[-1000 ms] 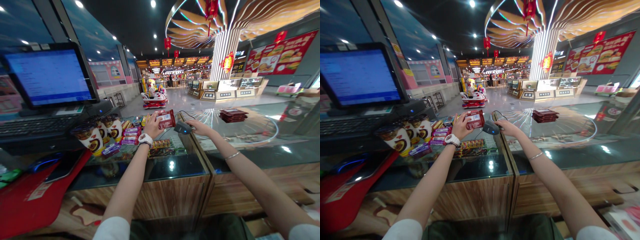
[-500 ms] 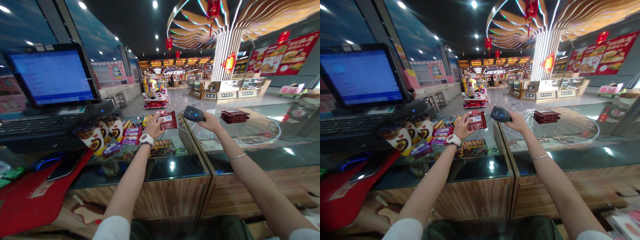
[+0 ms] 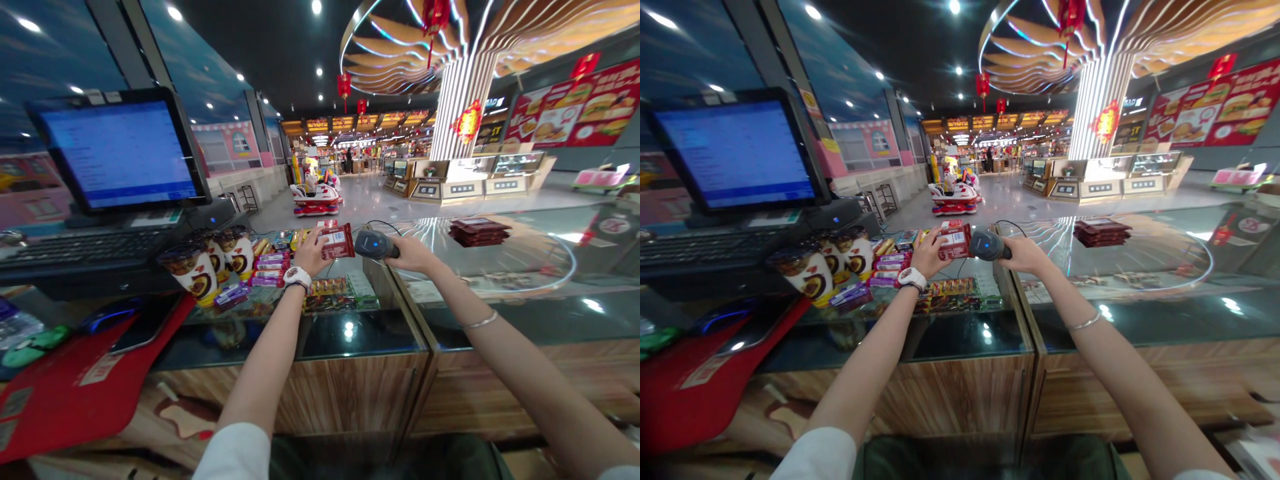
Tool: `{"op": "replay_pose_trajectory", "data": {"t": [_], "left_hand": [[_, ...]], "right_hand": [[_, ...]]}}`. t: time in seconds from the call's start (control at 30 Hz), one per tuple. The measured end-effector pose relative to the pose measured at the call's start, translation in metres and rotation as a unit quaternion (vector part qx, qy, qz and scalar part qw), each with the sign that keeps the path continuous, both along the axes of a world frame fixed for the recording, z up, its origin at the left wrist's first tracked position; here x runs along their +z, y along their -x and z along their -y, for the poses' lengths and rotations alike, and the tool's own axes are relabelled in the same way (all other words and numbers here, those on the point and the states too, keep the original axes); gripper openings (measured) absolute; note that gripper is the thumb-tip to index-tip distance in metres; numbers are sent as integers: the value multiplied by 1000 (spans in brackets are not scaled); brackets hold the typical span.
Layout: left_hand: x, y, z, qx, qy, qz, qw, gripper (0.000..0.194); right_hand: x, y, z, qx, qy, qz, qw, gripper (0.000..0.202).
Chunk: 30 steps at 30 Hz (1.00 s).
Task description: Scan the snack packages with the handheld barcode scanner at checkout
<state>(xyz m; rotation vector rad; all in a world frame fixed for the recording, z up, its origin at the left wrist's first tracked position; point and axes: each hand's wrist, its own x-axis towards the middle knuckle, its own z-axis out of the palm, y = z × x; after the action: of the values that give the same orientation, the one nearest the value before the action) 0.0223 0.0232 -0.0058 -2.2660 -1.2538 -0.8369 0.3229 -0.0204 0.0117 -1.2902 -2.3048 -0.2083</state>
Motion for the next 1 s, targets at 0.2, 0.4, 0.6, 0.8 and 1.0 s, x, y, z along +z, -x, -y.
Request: {"op": "replay_pose_trajectory", "data": {"t": [0.2,0.4,0.6,0.8,1.0], "left_hand": [[-1,1,1,7,6,-11,1000,44],[-1,1,0,3,-3,-16,1000,42],[-1,1,1,0,-2,-11,1000,40],[1,0,2,-4,4,-3,1000,41],[1,0,2,1,-5,-10,1000,41]], "right_hand": [[0,3,0,-21,0,15,1000,42],[-1,2,0,-30,-8,6,1000,40],[-2,2,-2,-19,-12,-2,1000,38],[-3,1,-3,-15,-17,6,1000,41],[-8,-1,-7,-14,35,9,999,45]]}}
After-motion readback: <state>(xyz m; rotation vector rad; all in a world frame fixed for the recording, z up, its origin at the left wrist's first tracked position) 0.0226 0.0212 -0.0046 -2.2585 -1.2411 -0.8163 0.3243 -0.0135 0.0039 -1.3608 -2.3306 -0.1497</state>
